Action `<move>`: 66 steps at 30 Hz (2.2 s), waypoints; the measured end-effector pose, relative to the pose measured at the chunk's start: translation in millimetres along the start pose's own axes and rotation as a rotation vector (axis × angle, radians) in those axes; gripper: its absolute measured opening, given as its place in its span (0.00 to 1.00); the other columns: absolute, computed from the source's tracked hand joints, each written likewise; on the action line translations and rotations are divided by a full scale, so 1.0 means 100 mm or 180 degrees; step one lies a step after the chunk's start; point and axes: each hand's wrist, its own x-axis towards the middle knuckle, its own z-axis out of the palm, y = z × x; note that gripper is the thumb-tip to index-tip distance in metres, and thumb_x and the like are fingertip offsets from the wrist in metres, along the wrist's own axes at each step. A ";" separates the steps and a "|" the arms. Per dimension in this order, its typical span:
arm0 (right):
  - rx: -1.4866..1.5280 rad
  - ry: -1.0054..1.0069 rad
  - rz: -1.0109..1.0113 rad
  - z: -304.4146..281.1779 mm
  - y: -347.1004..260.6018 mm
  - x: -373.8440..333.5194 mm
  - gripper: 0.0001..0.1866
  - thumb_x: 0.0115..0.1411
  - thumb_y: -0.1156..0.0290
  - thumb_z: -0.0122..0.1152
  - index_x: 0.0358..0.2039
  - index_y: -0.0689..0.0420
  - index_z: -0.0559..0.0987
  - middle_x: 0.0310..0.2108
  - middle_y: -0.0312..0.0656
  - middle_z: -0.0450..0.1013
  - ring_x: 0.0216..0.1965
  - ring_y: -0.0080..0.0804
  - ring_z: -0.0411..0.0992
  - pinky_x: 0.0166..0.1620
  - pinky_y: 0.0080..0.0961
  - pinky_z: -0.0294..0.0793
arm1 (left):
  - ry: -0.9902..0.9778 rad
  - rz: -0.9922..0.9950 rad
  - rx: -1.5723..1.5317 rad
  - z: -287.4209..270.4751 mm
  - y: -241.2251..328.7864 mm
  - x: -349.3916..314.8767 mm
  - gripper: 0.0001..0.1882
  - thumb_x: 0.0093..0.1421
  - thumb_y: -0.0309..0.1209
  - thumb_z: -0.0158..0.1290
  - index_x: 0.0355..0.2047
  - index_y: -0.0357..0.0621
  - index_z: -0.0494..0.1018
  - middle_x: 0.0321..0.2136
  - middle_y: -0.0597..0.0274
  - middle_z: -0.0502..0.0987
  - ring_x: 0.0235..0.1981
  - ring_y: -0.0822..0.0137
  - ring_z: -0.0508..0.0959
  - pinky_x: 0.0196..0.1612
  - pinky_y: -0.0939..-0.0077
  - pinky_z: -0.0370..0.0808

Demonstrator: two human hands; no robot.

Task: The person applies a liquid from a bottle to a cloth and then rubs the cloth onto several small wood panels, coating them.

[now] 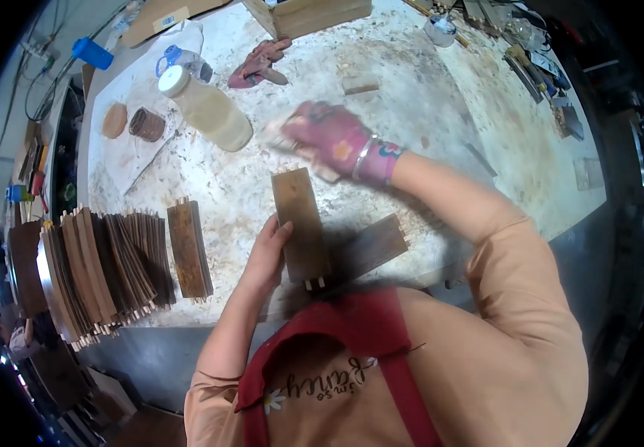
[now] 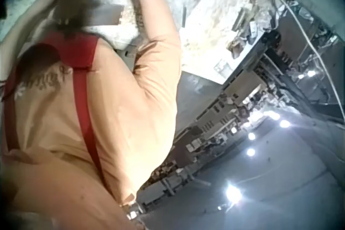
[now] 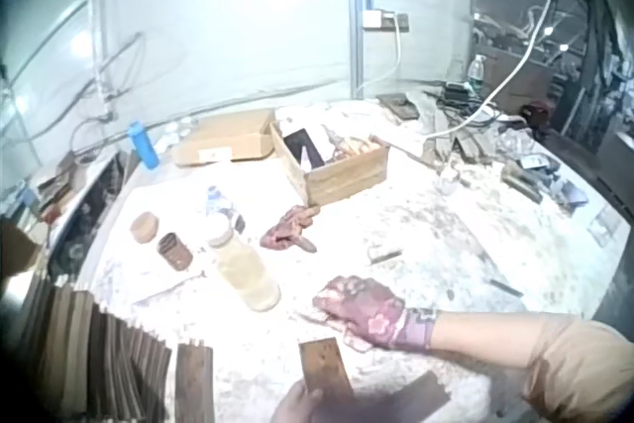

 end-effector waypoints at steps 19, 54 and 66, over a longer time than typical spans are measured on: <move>0.0184 0.0329 0.0733 0.01 0.52 -0.31 0.22 0.61 0.71 0.54 0.57 0.41 0.74 0.49 0.44 0.70 0.47 0.44 0.73 0.50 0.34 0.73 | -0.0210 -0.0230 0.0709 0.00 0.51 -0.39 0.22 0.67 0.31 0.49 0.59 0.35 0.65 0.47 0.56 0.77 0.46 0.67 0.78 0.51 0.74 0.74; 0.0487 0.0834 0.1552 0.13 0.50 -1.45 0.28 0.59 0.50 0.57 0.58 0.46 0.73 0.50 0.47 0.72 0.52 0.48 0.70 0.56 0.41 0.65 | 0.0064 0.2330 0.5183 0.71 -0.24 -0.65 0.47 0.48 0.41 0.66 0.64 0.35 0.57 0.57 0.42 0.66 0.57 0.45 0.67 0.59 0.55 0.63; -0.0376 0.0288 0.0747 0.28 0.39 -1.15 0.25 0.56 0.55 0.61 0.54 0.48 0.74 0.56 0.44 0.69 0.59 0.45 0.65 0.60 0.44 0.61 | 0.2567 0.1761 0.5295 -1.32 -0.06 -0.84 0.37 0.58 0.43 0.59 0.63 0.45 0.60 0.63 0.41 0.58 0.60 0.38 0.61 0.59 0.47 0.62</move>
